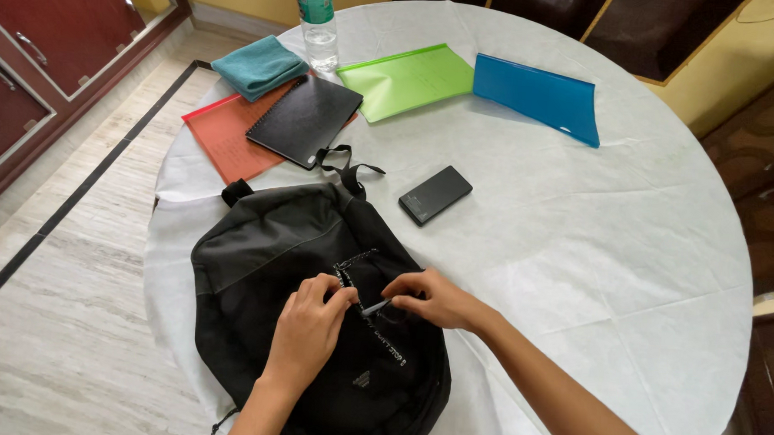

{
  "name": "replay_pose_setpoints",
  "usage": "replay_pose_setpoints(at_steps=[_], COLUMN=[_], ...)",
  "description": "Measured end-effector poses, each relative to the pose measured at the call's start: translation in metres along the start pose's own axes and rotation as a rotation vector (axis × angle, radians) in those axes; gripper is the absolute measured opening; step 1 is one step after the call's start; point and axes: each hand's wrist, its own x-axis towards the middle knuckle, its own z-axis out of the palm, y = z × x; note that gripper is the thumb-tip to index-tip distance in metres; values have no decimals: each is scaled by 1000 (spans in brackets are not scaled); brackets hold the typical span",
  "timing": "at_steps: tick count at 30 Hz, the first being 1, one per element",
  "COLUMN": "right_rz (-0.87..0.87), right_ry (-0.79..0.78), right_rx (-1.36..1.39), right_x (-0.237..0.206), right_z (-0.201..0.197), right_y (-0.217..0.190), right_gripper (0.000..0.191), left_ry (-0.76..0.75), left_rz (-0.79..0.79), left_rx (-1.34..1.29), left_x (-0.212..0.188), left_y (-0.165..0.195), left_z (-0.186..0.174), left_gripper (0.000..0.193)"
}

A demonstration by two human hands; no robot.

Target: The person packs a black backpack on a round table, placing a charger with cable, a small item, folders, a notebook, and a power bank into its compartments, then zips the pockets closed. They then take a folded blue cloth and wipe the shelves of a wooden wardrobe.

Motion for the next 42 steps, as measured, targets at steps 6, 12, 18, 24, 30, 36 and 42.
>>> replay_pose_setpoints(at_steps=[6, 12, 18, 24, 30, 36, 42], right_rz=[15, -28, 248, 86, 23, 139, 156], right_ry=[-154, -209, -405, -306, 79, 403, 652], right_rx=[131, 281, 71, 18, 125, 187, 164], right_x=[23, 33, 34, 16, -9, -23, 19], right_z=[30, 47, 53, 33, -37, -83, -101], right_y=[1, 18, 17, 23, 22, 10, 19], right_gripper=[28, 21, 35, 41, 29, 27, 24], left_ry=[2, 6, -10, -64, -311, -561, -742], left_rz=[21, 51, 33, -142, -381, -379, -355], left_rx=[27, 60, 89, 73, 28, 196, 303], left_x=[6, 6, 4, 8, -5, -15, 33], left_y=[5, 5, 8, 14, 6, -2, -20], left_z=[-10, -8, 0, 20, 58, 108, 116], left_gripper=[14, 12, 12, 17, 66, 76, 61])
